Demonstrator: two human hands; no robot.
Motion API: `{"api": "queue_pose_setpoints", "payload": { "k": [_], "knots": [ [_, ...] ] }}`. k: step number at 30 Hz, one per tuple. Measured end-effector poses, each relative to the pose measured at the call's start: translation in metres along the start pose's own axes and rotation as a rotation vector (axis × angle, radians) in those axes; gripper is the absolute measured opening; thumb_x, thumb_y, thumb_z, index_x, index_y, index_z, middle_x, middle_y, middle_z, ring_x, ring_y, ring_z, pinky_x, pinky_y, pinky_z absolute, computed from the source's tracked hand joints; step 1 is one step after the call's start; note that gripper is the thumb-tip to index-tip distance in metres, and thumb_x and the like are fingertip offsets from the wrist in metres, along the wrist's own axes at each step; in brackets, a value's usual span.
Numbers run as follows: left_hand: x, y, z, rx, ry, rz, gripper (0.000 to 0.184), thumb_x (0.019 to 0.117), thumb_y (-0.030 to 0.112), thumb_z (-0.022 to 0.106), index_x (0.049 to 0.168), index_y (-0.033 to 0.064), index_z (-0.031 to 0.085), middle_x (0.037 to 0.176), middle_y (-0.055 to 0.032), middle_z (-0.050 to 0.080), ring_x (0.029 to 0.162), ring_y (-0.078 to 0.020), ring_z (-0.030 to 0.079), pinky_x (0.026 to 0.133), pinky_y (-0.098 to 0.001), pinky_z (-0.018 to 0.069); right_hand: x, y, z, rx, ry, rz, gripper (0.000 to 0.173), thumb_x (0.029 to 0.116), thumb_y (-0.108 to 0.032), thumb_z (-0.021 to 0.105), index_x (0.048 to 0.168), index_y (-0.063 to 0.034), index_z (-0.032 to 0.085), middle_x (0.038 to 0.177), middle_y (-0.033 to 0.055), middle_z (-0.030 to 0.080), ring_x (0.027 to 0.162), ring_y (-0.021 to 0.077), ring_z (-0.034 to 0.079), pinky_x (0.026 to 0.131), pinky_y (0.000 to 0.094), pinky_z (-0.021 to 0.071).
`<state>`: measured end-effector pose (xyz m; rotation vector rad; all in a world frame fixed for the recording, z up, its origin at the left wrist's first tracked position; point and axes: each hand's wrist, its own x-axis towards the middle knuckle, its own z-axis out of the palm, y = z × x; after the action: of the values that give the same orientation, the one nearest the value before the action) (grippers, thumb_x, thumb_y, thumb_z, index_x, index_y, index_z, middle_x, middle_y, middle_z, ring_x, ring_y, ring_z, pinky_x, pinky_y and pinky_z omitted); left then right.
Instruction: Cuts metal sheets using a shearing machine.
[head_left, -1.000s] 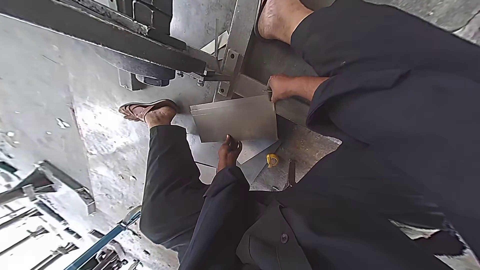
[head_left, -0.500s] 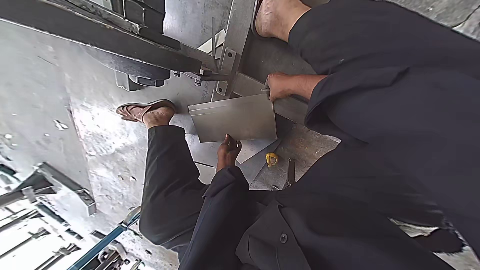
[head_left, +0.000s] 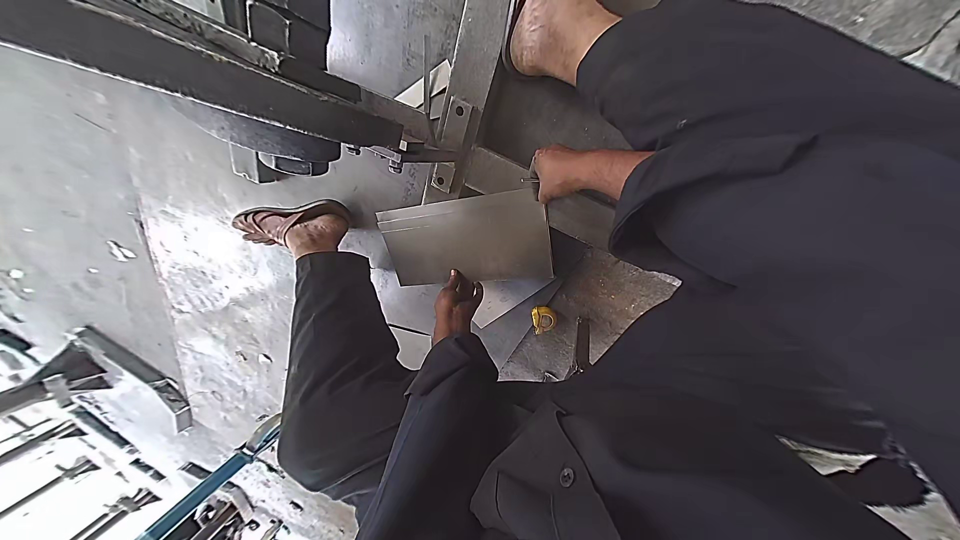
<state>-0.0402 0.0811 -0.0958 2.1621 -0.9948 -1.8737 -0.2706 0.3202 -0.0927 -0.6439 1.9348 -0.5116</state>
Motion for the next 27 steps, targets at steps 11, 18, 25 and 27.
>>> {"api": "queue_pose_setpoints", "payload": {
  "k": [11, 18, 25, 27],
  "knots": [
    [-0.0013, 0.0012, 0.0003, 0.007, -0.006, -0.009, 0.030, 0.1069, 0.022, 0.053, 0.134, 0.0099, 0.049, 0.122, -0.0137, 0.058, 0.106, -0.0250, 0.062, 0.085, -0.0424, 0.0568, 0.0009, 0.0006, 0.0010, 0.003, 0.005, 0.003, 0.026, 0.0857, -0.017, 0.079, 0.094, 0.0049, 0.069, 0.105, 0.0241, 0.067, 0.102, 0.0393, 0.065, 0.086, 0.0590, 0.0503],
    [-0.0041, 0.0020, 0.0019, -0.011, 0.016, -0.020, 0.031, 0.1059, 0.021, 0.055, 0.134, 0.0097, 0.048, 0.123, -0.0140, 0.058, 0.107, -0.0247, 0.062, 0.087, -0.0418, 0.0561, 0.0018, 0.0005, 0.0006, 0.005, 0.000, 0.004, 0.022, 0.0863, -0.017, 0.077, 0.093, 0.0032, 0.070, 0.101, 0.0217, 0.067, 0.100, 0.0369, 0.065, 0.084, 0.0574, 0.0505],
    [-0.0035, 0.0023, 0.0010, -0.022, -0.002, -0.023, 0.027, 0.1063, 0.021, 0.053, 0.131, 0.0096, 0.050, 0.119, -0.0130, 0.059, 0.106, -0.0242, 0.063, 0.086, -0.0415, 0.0565, 0.0010, -0.0003, 0.0014, 0.004, 0.001, 0.013, 0.026, 0.0866, -0.018, 0.078, 0.096, 0.0049, 0.069, 0.103, 0.0232, 0.067, 0.102, 0.0382, 0.065, 0.085, 0.0585, 0.0504],
    [-0.0016, 0.0000, 0.0001, -0.013, -0.008, -0.026, 0.028, 0.1063, 0.021, 0.053, 0.131, 0.0098, 0.050, 0.121, -0.0129, 0.059, 0.108, -0.0243, 0.062, 0.088, -0.0421, 0.0560, -0.0008, 0.0019, 0.0022, 0.006, 0.004, 0.011, 0.026, 0.0861, -0.018, 0.078, 0.097, 0.0045, 0.070, 0.104, 0.0237, 0.067, 0.103, 0.0394, 0.065, 0.086, 0.0595, 0.0503]
  ]
}}
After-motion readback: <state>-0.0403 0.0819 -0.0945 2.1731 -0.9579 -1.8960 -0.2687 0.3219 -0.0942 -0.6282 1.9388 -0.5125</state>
